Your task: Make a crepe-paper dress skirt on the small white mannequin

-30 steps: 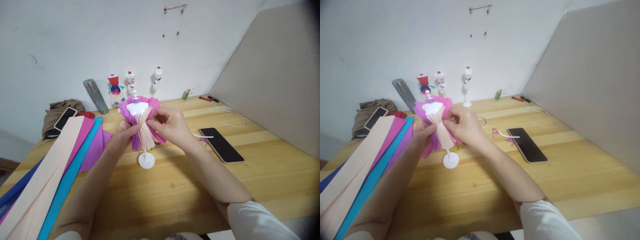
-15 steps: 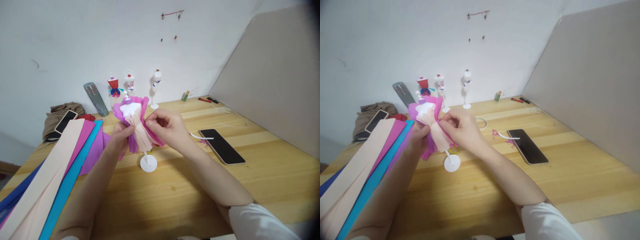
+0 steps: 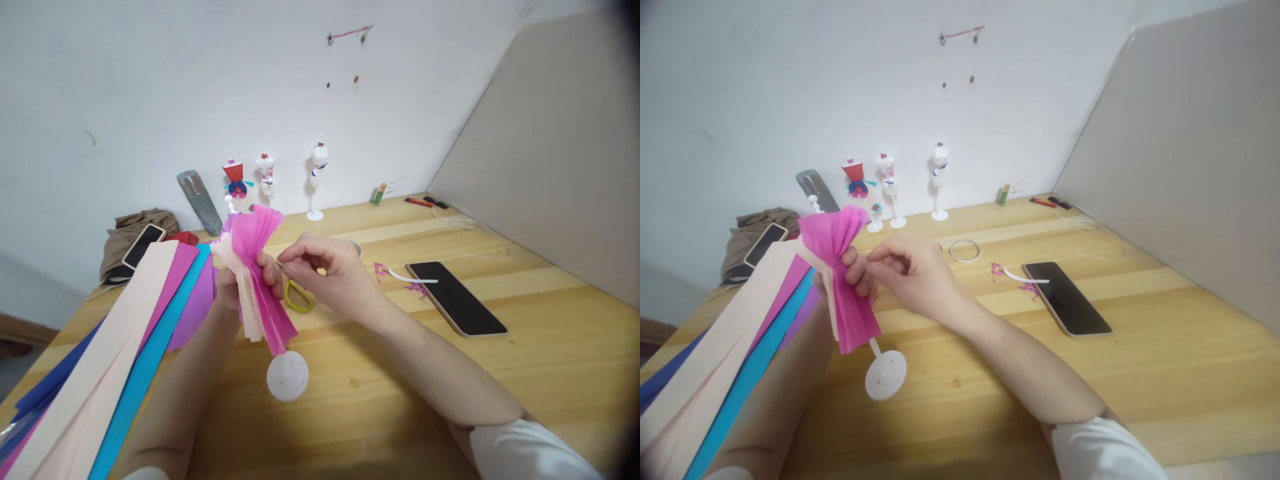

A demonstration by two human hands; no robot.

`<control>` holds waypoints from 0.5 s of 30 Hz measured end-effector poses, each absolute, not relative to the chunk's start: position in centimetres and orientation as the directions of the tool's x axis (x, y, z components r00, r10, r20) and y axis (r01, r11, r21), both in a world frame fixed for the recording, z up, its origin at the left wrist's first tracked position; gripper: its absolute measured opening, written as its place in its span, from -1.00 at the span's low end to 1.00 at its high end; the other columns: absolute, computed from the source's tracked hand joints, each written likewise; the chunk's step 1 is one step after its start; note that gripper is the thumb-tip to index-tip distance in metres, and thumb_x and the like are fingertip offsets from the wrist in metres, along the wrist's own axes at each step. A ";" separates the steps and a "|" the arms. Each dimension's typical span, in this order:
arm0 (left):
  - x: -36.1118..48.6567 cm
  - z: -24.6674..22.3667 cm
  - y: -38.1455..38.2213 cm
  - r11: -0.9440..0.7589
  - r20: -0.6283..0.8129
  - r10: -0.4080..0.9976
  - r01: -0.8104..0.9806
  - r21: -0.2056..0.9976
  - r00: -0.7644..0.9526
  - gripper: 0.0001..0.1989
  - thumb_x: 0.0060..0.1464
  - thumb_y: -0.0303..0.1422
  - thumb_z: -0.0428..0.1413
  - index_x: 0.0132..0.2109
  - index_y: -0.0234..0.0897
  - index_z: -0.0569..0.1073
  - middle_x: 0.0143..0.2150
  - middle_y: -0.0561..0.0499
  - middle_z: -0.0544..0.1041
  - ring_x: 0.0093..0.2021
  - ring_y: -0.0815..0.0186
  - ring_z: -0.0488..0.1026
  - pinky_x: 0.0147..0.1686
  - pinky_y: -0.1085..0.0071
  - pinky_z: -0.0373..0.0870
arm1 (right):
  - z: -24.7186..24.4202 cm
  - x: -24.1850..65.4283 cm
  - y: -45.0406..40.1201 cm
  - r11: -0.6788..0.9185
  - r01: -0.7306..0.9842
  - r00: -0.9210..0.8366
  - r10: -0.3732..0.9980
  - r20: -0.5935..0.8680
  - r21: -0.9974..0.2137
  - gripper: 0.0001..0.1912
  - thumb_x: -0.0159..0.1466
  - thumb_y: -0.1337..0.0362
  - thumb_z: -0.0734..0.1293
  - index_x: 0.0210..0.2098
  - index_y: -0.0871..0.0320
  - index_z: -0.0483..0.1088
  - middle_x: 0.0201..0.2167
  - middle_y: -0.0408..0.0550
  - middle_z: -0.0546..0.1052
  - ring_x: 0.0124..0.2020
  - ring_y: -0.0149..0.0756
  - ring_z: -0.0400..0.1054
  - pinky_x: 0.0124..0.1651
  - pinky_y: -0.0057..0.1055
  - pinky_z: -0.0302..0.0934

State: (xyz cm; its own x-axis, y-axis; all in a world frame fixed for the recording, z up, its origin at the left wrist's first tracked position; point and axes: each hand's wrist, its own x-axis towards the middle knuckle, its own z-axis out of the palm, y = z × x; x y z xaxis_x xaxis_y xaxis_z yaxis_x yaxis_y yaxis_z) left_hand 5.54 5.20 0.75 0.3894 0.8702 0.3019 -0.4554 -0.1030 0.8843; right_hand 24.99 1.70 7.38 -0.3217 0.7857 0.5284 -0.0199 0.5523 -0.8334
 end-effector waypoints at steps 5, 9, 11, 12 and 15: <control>5.1 0.2 5.5 -0.090 0.268 0.864 -0.392 0.916 0.427 -0.47 -0.33 0.17 0.32 -0.45 -0.17 0.42 -0.71 0.14 0.18 -0.75 0.36 0.25 -0.75 0.36 0.22 | 7.3 24.7 1.0 0.478 -0.076 -0.333 0.815 0.474 -0.875 -0.89 0.21 0.21 0.41 -0.34 0.12 0.45 -0.54 -0.18 0.51 -0.60 -0.45 0.32 -0.56 -0.47 0.16; 5.1 0.7 5.4 -0.066 0.233 0.871 -0.367 0.928 0.432 -0.55 -0.36 0.05 0.38 -0.50 -0.18 0.46 -0.66 0.08 0.32 -0.69 0.34 0.32 -0.71 0.37 0.28 | 7.4 25.1 0.6 0.575 0.018 -0.261 0.793 0.551 -0.818 -0.79 0.14 0.17 0.48 -0.41 0.13 0.42 -0.59 -0.24 0.40 -0.60 -0.50 0.20 -0.55 -0.48 0.07; 5.0 0.8 5.5 -0.078 0.228 0.870 -0.334 0.939 0.438 -0.57 -0.40 0.01 0.42 -0.49 -0.19 0.49 -0.63 0.06 0.38 -0.64 0.32 0.37 -0.65 0.35 0.34 | 7.6 25.2 0.3 0.619 0.048 -0.244 0.769 0.591 -0.784 -0.76 0.15 0.19 0.47 -0.48 0.13 0.37 -0.63 -0.27 0.32 -0.60 -0.51 0.14 -0.55 -0.47 0.04; 4.9 0.8 5.5 -0.081 0.224 0.869 -0.320 0.944 0.441 -0.57 -0.40 -0.01 0.43 -0.47 -0.19 0.52 -0.61 0.04 0.42 -0.61 0.28 0.41 -0.62 0.33 0.38 | 7.7 25.3 0.2 0.635 0.069 -0.234 0.760 0.606 -0.769 -0.74 0.16 0.20 0.47 -0.51 0.13 0.33 -0.64 -0.27 0.29 -0.60 -0.51 0.12 -0.54 -0.46 0.03; 4.9 0.7 5.6 -0.081 0.210 0.876 -0.298 0.951 0.434 -0.54 -0.41 -0.03 0.45 -0.36 -0.18 0.58 -0.53 0.02 0.50 -0.48 0.19 0.52 -0.51 0.29 0.48 | 7.9 25.2 -0.2 0.670 0.154 -0.187 0.741 0.645 -0.726 -0.68 0.21 0.22 0.42 -0.56 0.11 0.25 -0.67 -0.26 0.25 -0.61 -0.50 0.09 -0.53 -0.44 0.04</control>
